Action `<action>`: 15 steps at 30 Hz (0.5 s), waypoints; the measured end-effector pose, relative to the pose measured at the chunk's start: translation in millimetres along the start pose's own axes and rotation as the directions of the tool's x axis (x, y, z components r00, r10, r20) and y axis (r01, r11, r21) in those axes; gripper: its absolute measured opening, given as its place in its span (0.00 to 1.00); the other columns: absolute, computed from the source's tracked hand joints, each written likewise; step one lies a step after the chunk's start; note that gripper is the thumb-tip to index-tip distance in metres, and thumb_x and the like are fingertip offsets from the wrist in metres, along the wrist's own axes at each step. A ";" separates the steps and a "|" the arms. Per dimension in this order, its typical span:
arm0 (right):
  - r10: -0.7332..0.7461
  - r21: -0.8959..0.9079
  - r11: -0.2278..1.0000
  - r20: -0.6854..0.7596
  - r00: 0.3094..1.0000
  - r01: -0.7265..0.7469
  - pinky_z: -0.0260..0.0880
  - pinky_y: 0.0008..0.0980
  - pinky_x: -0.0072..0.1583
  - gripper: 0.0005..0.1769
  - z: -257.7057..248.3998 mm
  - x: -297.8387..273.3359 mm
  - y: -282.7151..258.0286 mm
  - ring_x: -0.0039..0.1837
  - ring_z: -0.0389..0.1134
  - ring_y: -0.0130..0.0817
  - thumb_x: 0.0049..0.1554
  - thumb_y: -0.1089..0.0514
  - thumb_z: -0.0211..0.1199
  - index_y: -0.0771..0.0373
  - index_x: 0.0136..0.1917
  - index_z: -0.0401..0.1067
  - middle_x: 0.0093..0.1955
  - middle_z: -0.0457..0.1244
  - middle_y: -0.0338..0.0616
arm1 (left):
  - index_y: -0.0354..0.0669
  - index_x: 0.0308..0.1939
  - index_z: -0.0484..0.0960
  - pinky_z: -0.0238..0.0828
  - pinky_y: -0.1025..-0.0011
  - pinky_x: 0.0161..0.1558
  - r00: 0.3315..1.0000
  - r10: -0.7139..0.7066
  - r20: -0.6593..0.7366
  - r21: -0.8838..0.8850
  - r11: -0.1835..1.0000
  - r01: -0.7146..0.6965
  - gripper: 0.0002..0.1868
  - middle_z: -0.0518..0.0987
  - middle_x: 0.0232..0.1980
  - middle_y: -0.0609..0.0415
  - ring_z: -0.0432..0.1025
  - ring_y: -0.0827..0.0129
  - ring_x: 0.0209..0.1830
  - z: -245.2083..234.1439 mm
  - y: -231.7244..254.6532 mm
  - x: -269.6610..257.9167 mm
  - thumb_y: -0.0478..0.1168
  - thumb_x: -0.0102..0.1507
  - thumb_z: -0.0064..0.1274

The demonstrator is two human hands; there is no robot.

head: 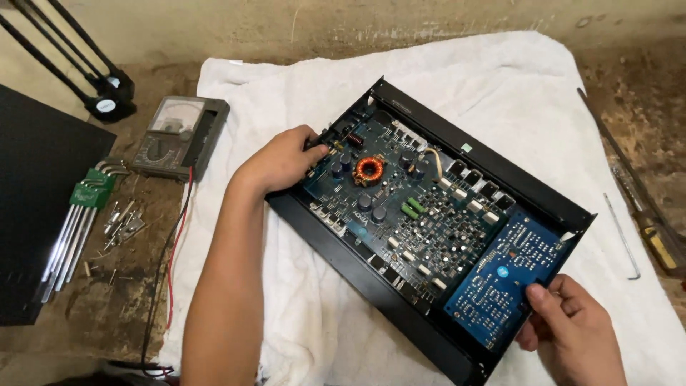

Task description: The person disassembles a black electronic device, likely an amplifier, by removing screws and detaching the circuit board from the metal chassis. They use a screwdriver and an Allen key to loosen fasteners and a multimeter to test components on the board.

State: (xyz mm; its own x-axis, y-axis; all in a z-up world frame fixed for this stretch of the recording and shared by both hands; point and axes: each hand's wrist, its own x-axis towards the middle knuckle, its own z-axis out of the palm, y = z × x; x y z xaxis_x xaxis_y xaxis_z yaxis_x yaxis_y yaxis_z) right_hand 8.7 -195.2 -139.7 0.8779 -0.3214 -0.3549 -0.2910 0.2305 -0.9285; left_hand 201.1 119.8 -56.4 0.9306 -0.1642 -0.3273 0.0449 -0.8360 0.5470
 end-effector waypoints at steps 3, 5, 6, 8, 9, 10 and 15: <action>0.067 -0.034 0.997 -0.071 0.995 -0.069 0.45 0.35 0.23 0.11 4.3 -1.9 -7.5 0.18 0.47 0.45 0.50 0.62 0.51 0.70 0.33 0.53 0.18 0.45 0.55 | 0.43 0.34 0.68 0.56 0.74 0.36 0.995 0.098 0.002 0.015 0.995 -0.098 0.11 0.70 0.34 0.57 0.63 0.71 0.33 -2.2 -12.3 5.7 0.45 0.53 0.44; 0.091 -0.048 0.994 -0.096 0.991 -0.096 0.46 0.37 0.23 0.11 7.8 -5.6 -13.9 0.19 0.48 0.45 0.50 0.63 0.52 0.70 0.33 0.53 0.18 0.45 0.54 | 0.43 0.33 0.68 0.55 0.75 0.35 0.997 0.069 0.026 -0.004 0.998 -0.068 0.11 0.68 0.33 0.58 0.61 0.72 0.32 -9.0 -7.9 0.5 0.44 0.52 0.46; 0.113 -0.065 0.991 -0.116 0.987 -0.121 0.48 0.39 0.24 0.10 9.4 -7.4 -16.1 0.20 0.48 0.45 0.49 0.64 0.53 0.69 0.34 0.54 0.18 0.45 0.53 | 0.42 0.32 0.67 0.53 0.76 0.33 0.998 0.037 0.047 -0.026 0.999 -0.035 0.11 0.66 0.32 0.58 0.58 0.72 0.30 -11.9 -6.0 -1.9 0.43 0.50 0.47; 0.068 -0.084 0.994 -0.107 0.992 -0.077 0.47 0.37 0.23 0.09 8.2 -4.3 -13.4 0.18 0.48 0.44 0.48 0.64 0.53 0.71 0.33 0.55 0.16 0.47 0.55 | 0.44 0.30 0.66 0.52 0.77 0.32 0.998 0.042 0.039 -0.043 0.998 -0.040 0.10 0.64 0.30 0.60 0.57 0.74 0.29 -9.0 -7.3 6.9 0.44 0.51 0.47; 0.022 -0.107 0.994 -0.091 0.996 -0.031 0.47 0.35 0.22 0.09 7.6 -4.6 -12.0 0.17 0.48 0.43 0.47 0.65 0.54 0.72 0.33 0.56 0.15 0.49 0.58 | 0.46 0.29 0.65 0.50 0.78 0.30 0.999 0.042 0.028 -0.065 0.997 -0.040 0.10 0.63 0.28 0.62 0.55 0.76 0.27 -7.1 -9.2 9.4 0.45 0.52 0.47; 0.013 -0.102 0.995 -0.085 0.996 -0.021 0.47 0.35 0.22 0.09 14.5 -8.0 -19.2 0.17 0.48 0.43 0.47 0.65 0.54 0.72 0.33 0.56 0.15 0.49 0.58 | 0.46 0.29 0.65 0.50 0.78 0.30 0.999 0.046 0.016 -0.060 0.997 -0.044 0.10 0.63 0.28 0.62 0.55 0.76 0.27 -6.1 -9.3 9.5 0.45 0.52 0.47; -0.018 -0.124 0.992 -0.236 0.972 -0.012 0.45 0.34 0.20 0.09 20.8 -9.5 -14.8 0.20 0.49 0.41 0.48 0.68 0.54 0.66 0.36 0.53 0.19 0.47 0.50 | 0.47 0.30 0.66 0.51 0.79 0.34 0.997 -0.054 0.046 -0.197 0.979 0.062 0.11 0.66 0.32 0.62 0.57 0.78 0.32 -6.1 -3.0 7.3 0.46 0.51 0.48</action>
State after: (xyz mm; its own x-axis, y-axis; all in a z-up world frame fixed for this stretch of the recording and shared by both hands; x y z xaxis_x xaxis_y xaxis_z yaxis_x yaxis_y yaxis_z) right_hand 12.6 -176.5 -120.4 0.7686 -0.5330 -0.3537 -0.3461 0.1185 -0.9307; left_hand 210.0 124.3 -55.7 0.9090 -0.1430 -0.3914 0.1729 -0.7252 0.6665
